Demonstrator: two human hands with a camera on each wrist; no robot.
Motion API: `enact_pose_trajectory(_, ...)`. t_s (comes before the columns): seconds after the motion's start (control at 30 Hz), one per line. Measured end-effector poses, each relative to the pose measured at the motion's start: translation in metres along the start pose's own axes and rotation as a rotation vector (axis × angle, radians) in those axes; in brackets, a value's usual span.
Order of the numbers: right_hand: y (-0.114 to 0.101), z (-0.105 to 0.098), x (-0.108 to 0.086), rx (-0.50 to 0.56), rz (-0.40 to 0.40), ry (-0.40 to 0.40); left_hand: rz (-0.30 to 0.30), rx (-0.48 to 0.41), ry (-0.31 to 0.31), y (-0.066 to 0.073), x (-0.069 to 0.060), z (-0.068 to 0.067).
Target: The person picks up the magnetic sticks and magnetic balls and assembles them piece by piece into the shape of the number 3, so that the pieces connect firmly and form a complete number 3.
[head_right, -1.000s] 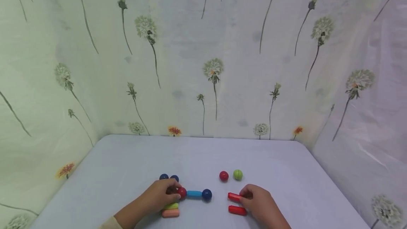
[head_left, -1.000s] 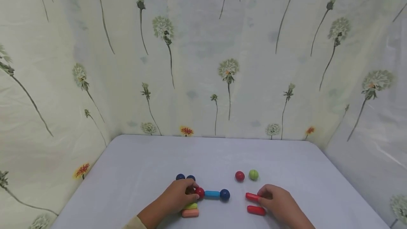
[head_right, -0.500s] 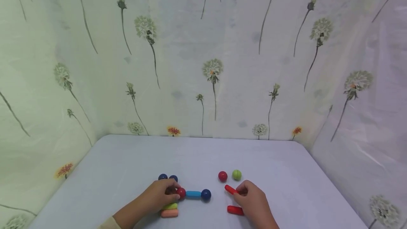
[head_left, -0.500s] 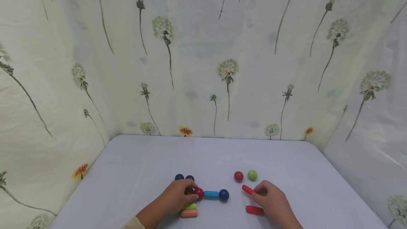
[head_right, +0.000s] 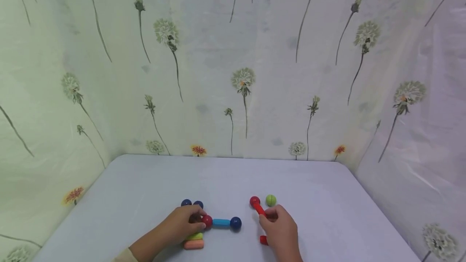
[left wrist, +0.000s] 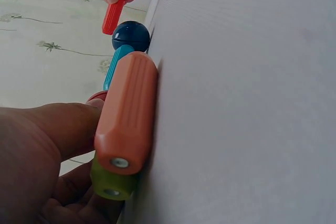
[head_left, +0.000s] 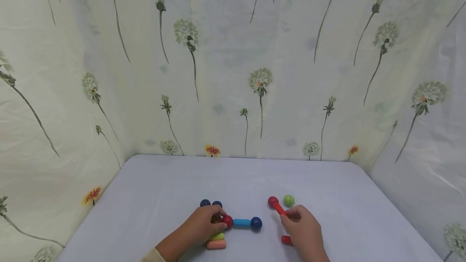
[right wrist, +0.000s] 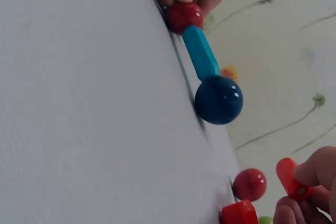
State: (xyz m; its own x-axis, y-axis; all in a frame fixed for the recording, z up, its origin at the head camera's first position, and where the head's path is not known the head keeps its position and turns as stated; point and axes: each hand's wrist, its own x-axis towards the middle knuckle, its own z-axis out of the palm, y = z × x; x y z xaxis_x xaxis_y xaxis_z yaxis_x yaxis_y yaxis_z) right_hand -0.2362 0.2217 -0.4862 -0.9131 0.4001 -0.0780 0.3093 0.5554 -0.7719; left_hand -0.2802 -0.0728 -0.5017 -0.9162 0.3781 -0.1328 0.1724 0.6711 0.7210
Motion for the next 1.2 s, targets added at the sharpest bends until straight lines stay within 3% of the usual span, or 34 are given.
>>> enact_pose_trajectory(0.23,-0.013,0.008,-0.009,0.102,0.034,0.036,-0.018,-0.006,0.0,0.003,0.0,0.0)
enact_pose_trajectory(0.5,-0.023,0.027,-0.013,0.173,-0.006,0.08,-0.004,-0.007,-0.001,0.001,-0.003,-0.001)
enact_pose_trajectory(0.87,-0.039,0.058,-0.015,0.176,0.004,0.084,-0.023,-0.01,0.0,0.004,0.001,0.002)
enact_pose_trajectory(1.2,-0.041,0.074,-0.014,0.144,0.001,0.063,-0.027,-0.009,-0.003,0.003,0.002,0.002)
